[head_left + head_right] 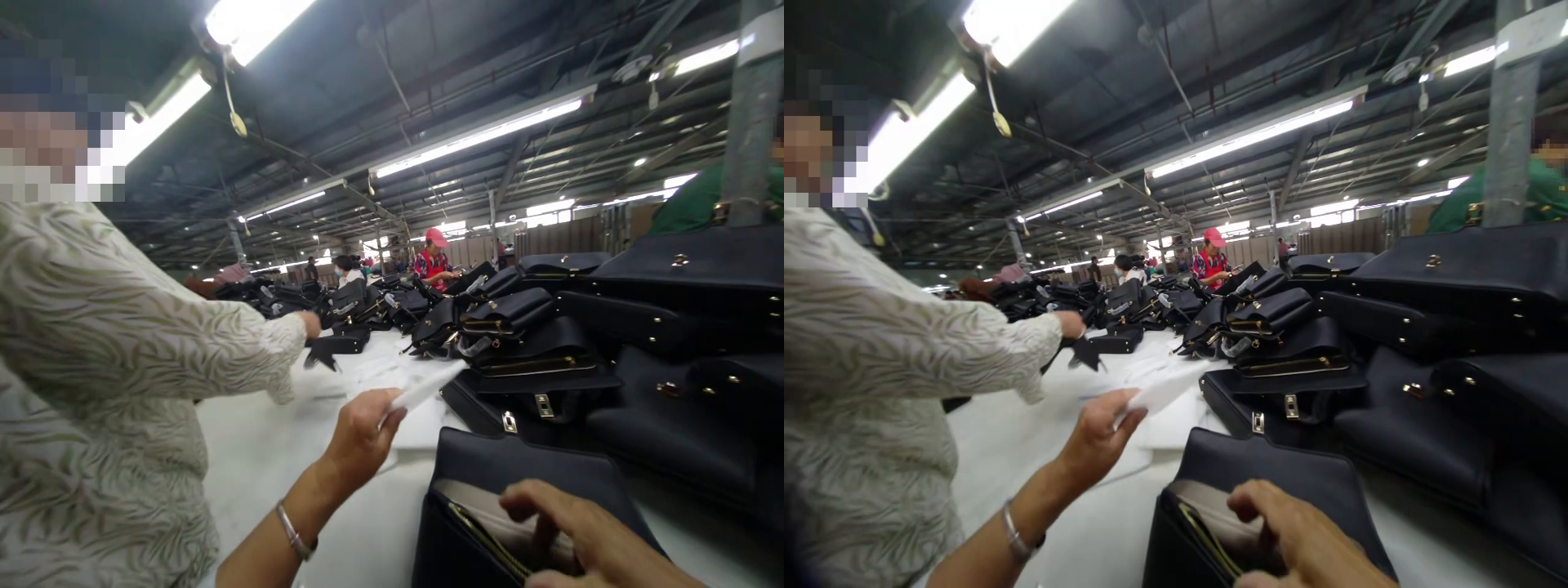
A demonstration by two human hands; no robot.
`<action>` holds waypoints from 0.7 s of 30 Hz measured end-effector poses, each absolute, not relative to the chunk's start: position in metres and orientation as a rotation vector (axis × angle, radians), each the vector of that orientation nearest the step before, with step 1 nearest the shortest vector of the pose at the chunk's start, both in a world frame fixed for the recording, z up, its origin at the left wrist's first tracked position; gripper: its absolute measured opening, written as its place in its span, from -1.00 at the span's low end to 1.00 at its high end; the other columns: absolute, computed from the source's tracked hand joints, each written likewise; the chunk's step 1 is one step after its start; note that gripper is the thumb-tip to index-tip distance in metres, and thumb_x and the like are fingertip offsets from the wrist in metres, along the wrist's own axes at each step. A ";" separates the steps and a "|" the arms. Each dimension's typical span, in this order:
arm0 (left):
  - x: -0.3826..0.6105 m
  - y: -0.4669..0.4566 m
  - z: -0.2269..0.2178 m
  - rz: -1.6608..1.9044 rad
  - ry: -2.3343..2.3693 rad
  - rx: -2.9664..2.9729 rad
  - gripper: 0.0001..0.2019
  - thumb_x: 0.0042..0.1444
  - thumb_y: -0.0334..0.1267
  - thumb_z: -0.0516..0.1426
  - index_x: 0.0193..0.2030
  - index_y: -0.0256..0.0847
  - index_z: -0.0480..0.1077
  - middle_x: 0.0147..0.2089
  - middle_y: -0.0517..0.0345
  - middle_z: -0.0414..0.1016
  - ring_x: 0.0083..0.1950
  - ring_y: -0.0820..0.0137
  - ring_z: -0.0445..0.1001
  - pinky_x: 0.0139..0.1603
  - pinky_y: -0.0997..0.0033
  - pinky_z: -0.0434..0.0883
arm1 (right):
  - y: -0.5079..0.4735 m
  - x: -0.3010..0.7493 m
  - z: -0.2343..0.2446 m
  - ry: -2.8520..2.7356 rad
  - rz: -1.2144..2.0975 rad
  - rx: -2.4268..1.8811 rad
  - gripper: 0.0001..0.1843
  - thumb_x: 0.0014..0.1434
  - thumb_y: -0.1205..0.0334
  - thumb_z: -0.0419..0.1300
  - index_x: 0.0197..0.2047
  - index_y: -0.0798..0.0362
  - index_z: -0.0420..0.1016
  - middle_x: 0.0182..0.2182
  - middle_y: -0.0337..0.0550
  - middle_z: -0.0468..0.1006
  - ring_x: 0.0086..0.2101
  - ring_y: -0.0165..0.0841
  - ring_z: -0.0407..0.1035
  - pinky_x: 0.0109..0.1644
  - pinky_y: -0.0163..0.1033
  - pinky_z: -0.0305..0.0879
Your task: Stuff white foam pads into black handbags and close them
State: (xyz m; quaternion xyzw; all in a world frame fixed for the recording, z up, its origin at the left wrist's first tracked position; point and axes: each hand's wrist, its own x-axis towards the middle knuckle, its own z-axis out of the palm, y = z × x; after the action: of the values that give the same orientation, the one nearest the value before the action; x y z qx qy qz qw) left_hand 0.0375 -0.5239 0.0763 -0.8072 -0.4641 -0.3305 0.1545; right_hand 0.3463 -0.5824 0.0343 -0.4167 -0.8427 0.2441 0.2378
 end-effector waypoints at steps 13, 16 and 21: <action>0.107 -0.612 0.115 -0.625 -1.289 -2.678 -0.93 0.13 -0.27 0.11 -0.36 -0.14 0.29 -0.36 0.22 0.47 -0.31 0.35 0.42 -0.31 0.37 0.23 | -0.606 0.334 0.010 -2.212 0.304 -1.057 0.20 -0.04 0.15 0.31 0.40 -0.29 -0.50 0.41 -0.03 -0.18 0.29 0.01 0.00 0.06 -0.01 0.42; 0.110 -0.621 0.125 -0.405 -1.148 -2.721 -0.91 0.11 -0.25 0.13 -0.36 -0.14 0.28 -0.36 0.23 0.48 -0.31 0.34 0.43 -0.32 0.38 0.23 | -0.612 0.330 0.008 -2.099 0.339 -1.060 0.09 0.00 0.07 0.29 0.39 -0.23 -0.38 0.32 0.03 0.10 0.20 -0.01 0.20 0.03 -0.01 0.44; 0.126 -0.626 0.145 -0.122 -0.891 -2.846 -0.88 0.05 -0.30 0.17 -0.41 -0.16 0.27 -0.43 0.25 0.46 -0.41 0.42 0.39 -0.38 0.45 0.20 | -0.615 0.321 0.001 -1.860 0.175 -1.032 -0.07 -0.02 0.15 0.31 0.29 -0.17 -0.15 0.34 0.03 0.00 0.23 -0.04 0.15 0.03 -0.07 0.45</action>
State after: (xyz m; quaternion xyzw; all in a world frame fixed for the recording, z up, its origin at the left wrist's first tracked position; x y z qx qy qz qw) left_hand 0.1265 -0.6264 0.1447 -0.9505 -0.2977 -0.0408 0.0785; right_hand 0.3205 -0.6155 0.0010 -0.4234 -0.7633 0.0717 0.4827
